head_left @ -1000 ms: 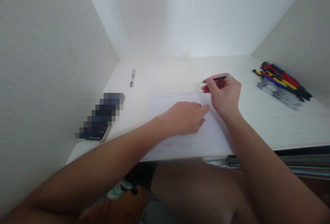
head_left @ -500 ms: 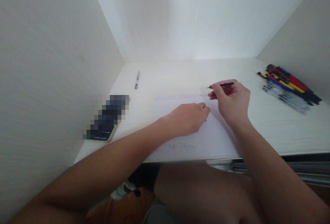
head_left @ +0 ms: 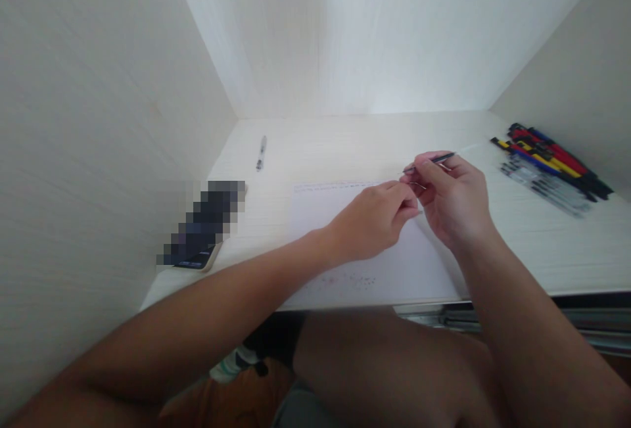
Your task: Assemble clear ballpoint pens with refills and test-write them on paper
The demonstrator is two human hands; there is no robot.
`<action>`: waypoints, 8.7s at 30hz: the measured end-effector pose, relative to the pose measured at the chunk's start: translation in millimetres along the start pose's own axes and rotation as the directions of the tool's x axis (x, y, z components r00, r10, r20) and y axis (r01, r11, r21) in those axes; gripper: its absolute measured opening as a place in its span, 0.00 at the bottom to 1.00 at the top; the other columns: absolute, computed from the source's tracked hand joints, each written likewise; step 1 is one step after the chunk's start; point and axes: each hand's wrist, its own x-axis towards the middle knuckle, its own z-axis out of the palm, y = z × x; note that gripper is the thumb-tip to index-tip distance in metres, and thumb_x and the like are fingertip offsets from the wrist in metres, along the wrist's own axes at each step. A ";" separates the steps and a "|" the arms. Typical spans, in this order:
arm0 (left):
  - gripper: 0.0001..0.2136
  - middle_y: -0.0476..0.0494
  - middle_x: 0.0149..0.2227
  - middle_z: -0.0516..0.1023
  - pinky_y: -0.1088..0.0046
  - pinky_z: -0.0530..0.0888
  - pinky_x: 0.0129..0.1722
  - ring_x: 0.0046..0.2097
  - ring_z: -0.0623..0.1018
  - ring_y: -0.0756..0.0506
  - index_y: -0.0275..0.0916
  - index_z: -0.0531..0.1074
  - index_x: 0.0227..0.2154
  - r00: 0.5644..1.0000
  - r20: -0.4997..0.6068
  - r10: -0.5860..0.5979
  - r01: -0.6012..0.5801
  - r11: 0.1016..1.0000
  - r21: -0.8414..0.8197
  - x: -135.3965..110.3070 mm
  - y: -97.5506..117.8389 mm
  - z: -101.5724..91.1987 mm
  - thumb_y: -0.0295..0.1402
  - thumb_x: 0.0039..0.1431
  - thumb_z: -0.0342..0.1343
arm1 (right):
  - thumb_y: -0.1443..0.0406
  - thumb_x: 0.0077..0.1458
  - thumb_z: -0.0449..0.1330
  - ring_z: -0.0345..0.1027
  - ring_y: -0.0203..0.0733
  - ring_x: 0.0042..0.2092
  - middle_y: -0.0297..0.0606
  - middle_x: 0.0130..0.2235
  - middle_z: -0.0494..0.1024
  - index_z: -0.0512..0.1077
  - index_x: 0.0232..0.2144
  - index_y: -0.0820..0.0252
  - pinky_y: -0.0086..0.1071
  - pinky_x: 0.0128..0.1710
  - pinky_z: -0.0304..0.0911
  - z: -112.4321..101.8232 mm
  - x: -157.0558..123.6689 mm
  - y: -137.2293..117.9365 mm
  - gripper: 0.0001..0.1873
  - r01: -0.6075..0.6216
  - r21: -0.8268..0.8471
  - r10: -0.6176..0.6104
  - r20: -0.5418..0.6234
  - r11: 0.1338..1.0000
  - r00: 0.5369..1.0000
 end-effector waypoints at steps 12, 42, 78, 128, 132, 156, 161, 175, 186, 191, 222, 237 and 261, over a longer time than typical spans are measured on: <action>0.03 0.49 0.36 0.78 0.74 0.77 0.33 0.35 0.77 0.51 0.40 0.68 0.38 0.897 -0.308 -0.318 0.212 0.919 -0.331 6.5 -11.0 5.5 0.26 0.64 0.57 | 0.54 0.50 0.73 0.76 0.40 0.31 0.34 0.29 0.79 0.75 0.33 0.54 0.36 0.33 0.77 -6.3 -7.7 -11.7 0.14 0.003 -0.047 0.001 0.084 0.999 0.996; 0.06 0.52 0.34 0.78 0.76 0.71 0.26 0.29 0.75 0.53 0.40 0.71 0.32 0.810 -0.512 -0.287 0.127 0.938 -0.324 7.1 -5.2 3.6 0.23 0.60 0.59 | 0.54 0.49 0.77 0.79 0.38 0.33 0.34 0.31 0.81 0.74 0.33 0.57 0.31 0.34 0.77 -2.3 -8.4 -6.4 0.19 -0.035 0.105 0.031 0.039 0.994 0.999; 0.06 0.52 0.34 0.78 0.77 0.73 0.25 0.30 0.76 0.53 0.41 0.71 0.33 0.815 -0.507 -0.280 0.110 0.934 -0.339 5.8 -5.3 3.4 0.23 0.60 0.60 | 0.55 0.45 0.80 0.77 0.36 0.36 0.37 0.34 0.82 0.80 0.30 0.57 0.30 0.36 0.73 -5.1 -12.3 -11.6 0.17 -0.189 0.113 0.161 0.219 0.976 0.962; 0.05 0.47 0.41 0.81 0.71 0.74 0.40 0.40 0.78 0.49 0.40 0.73 0.39 0.916 -0.321 -0.239 0.166 0.957 -0.239 5.4 -2.9 0.5 0.24 0.67 0.55 | 0.68 0.46 0.75 0.69 0.31 0.28 0.32 0.30 0.77 0.79 0.29 0.58 0.24 0.27 0.69 -9.6 -1.7 -9.0 0.09 -0.142 0.077 0.155 -0.197 0.987 0.968; 0.05 0.48 0.38 0.82 0.72 0.73 0.36 0.35 0.77 0.50 0.40 0.73 0.37 0.865 -0.296 -0.404 0.293 0.888 -0.354 11.4 -7.2 1.1 0.24 0.67 0.55 | 0.66 0.45 0.76 0.71 0.31 0.28 0.33 0.30 0.78 0.77 0.30 0.59 0.25 0.28 0.70 -6.5 -3.7 -7.8 0.11 -0.159 0.063 0.167 -0.150 0.985 0.974; 0.08 0.49 0.30 0.74 0.71 0.64 0.28 0.28 0.67 0.50 0.39 0.72 0.30 0.721 -0.152 -0.676 0.409 0.592 -0.694 15.8 -9.4 0.7 0.19 0.56 0.54 | 0.60 0.46 0.77 0.79 0.41 0.35 0.34 0.29 0.79 0.75 0.35 0.57 0.39 0.41 0.78 -4.0 -11.2 -6.7 0.17 -0.176 0.026 0.172 0.117 0.984 0.978; 0.05 0.49 0.30 0.74 0.72 0.62 0.28 0.28 0.66 0.51 0.38 0.72 0.31 0.710 -0.135 -0.691 0.423 0.571 -0.703 14.5 -5.0 -0.3 0.22 0.56 0.55 | 0.59 0.47 0.76 0.79 0.42 0.35 0.34 0.30 0.79 0.75 0.35 0.57 0.41 0.43 0.79 -4.3 -11.3 -5.6 0.17 -0.157 -0.033 0.160 0.127 0.987 0.979; 0.04 0.50 0.29 0.73 0.72 0.65 0.31 0.29 0.67 0.51 0.38 0.71 0.28 0.744 -0.145 -0.652 0.417 0.622 -0.663 14.7 -3.2 -1.7 0.24 0.57 0.57 | 0.64 0.49 0.72 0.79 0.42 0.33 0.32 0.30 0.78 0.71 0.40 0.54 0.43 0.44 0.78 -4.6 -11.5 -8.9 0.17 -0.122 -0.082 0.130 0.102 0.989 0.986; 0.05 0.51 0.28 0.73 0.73 0.66 0.32 0.29 0.68 0.51 0.39 0.72 0.28 0.758 -0.161 -0.632 0.418 0.660 -0.624 14.7 -5.6 0.4 0.23 0.56 0.58 | 0.63 0.47 0.75 0.77 0.40 0.30 0.31 0.28 0.78 0.73 0.39 0.55 0.42 0.41 0.78 -4.1 -12.5 -7.3 0.18 -0.129 -0.058 0.136 0.139 0.990 0.981; 0.04 0.51 0.27 0.72 0.73 0.66 0.31 0.29 0.68 0.51 0.38 0.73 0.29 0.766 -0.146 -0.626 0.406 0.647 -0.646 14.3 -5.6 0.3 0.25 0.58 0.60 | 0.60 0.46 0.76 0.76 0.38 0.31 0.34 0.30 0.79 0.76 0.34 0.58 0.40 0.41 0.78 -5.0 -11.9 -5.2 0.16 -0.122 -0.068 0.132 0.174 0.990 0.976; 0.06 0.40 0.39 0.85 0.70 0.78 0.37 0.37 0.81 0.48 0.34 0.80 0.39 0.889 -0.054 -0.456 0.309 0.682 -0.663 7.3 -9.6 -2.7 0.27 0.59 0.67 | 0.58 0.47 0.77 0.73 0.34 0.33 0.39 0.43 0.82 0.79 0.28 0.58 0.34 0.35 0.74 -12.5 -8.7 -6.8 0.13 -0.078 -0.116 0.096 0.161 0.990 0.982; 0.09 0.39 0.39 0.85 0.70 0.79 0.37 0.35 0.82 0.48 0.33 0.79 0.39 0.875 -0.067 -0.479 0.303 0.652 -0.695 8.0 -14.4 2.2 0.23 0.54 0.68 | 0.60 0.52 0.72 0.75 0.39 0.31 0.34 0.33 0.80 0.78 0.43 0.54 0.38 0.36 0.75 -17.5 -4.8 -16.5 0.16 0.035 -0.206 -0.011 0.119 0.978 0.993; 0.14 0.39 0.38 0.83 0.64 0.83 0.37 0.35 0.82 0.46 0.35 0.70 0.46 0.789 -0.054 -0.612 0.375 0.550 -0.746 11.5 -7.5 3.3 0.17 0.59 0.63 | 0.62 0.51 0.70 0.79 0.47 0.33 0.38 0.33 0.85 0.82 0.33 0.53 0.38 0.34 0.69 -96.0 4.2 -23.6 0.05 0.163 -0.912 0.183 0.246 0.377 0.952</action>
